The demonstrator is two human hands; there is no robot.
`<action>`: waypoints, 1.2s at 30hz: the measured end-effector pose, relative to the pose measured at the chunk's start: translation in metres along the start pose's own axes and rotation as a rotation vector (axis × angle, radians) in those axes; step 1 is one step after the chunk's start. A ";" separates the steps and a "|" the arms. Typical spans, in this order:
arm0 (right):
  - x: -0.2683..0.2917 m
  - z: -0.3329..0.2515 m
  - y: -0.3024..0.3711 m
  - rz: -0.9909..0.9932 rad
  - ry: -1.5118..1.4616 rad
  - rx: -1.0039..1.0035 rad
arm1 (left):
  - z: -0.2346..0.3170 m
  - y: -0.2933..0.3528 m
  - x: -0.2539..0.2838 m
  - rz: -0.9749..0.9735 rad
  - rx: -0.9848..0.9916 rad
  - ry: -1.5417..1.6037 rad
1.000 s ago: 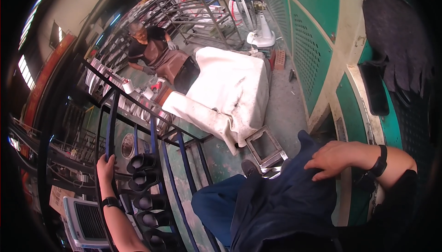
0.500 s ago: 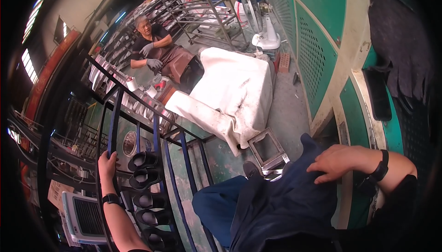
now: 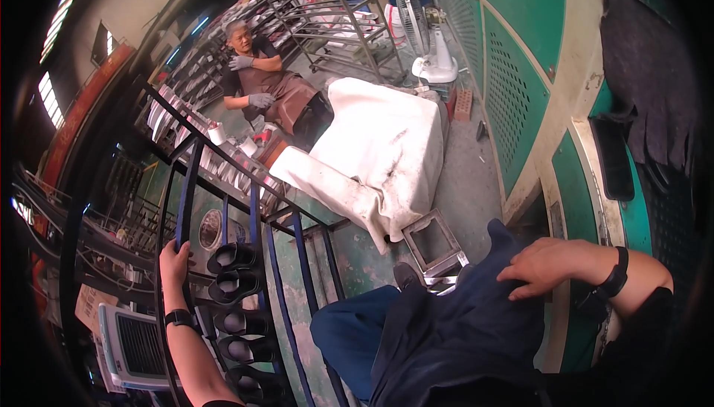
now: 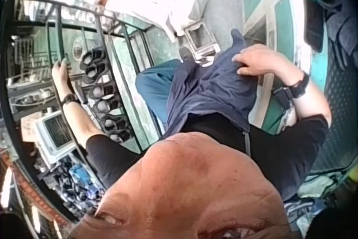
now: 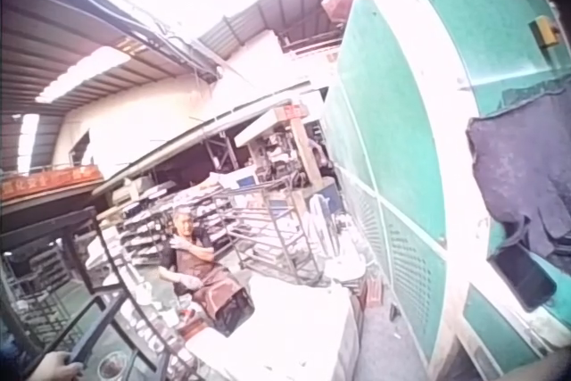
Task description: The recorder is inspecting manufactured shoes by checking the soles, uppers, and overall construction.
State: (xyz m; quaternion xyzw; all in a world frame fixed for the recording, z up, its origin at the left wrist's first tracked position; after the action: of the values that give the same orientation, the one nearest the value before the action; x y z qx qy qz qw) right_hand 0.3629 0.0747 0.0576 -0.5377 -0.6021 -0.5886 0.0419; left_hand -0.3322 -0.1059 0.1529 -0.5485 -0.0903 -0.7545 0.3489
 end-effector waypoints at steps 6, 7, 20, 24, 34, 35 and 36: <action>-0.003 0.002 -0.001 0.029 -0.008 0.021 | -0.008 -0.004 -0.002 -0.004 0.007 0.041; -0.003 0.003 -0.001 0.029 -0.007 0.022 | -0.009 -0.004 -0.002 -0.003 0.008 0.040; -0.003 0.003 -0.002 0.017 0.001 0.013 | 0.001 -0.001 -0.001 0.000 0.009 0.015; -0.004 0.002 -0.001 0.025 -0.001 0.017 | -0.006 -0.001 0.000 -0.005 -0.005 0.021; -0.001 0.001 0.000 0.027 0.000 0.023 | -0.011 -0.005 -0.002 -0.005 0.008 0.039; 0.002 -0.001 0.000 0.019 -0.001 0.012 | -0.010 -0.005 -0.002 -0.007 0.003 0.045; 0.006 -0.002 -0.001 0.010 0.003 0.009 | -0.009 -0.002 0.001 -0.005 0.005 0.047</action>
State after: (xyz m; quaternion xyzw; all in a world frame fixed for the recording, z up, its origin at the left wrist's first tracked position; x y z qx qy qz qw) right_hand 0.3588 0.0765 0.0619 -0.5396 -0.6021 -0.5865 0.0479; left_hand -0.3406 -0.1093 0.1504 -0.5296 -0.0852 -0.7678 0.3503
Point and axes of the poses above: each hand's wrist, its own y-axis away from the middle knuckle, its own x-axis out of the back of the hand, z = x × y, the point moved 1 cm from there along -y, towards the middle knuckle, and after that the axes turned 5 degrees about -x, right-handed, at the moved point
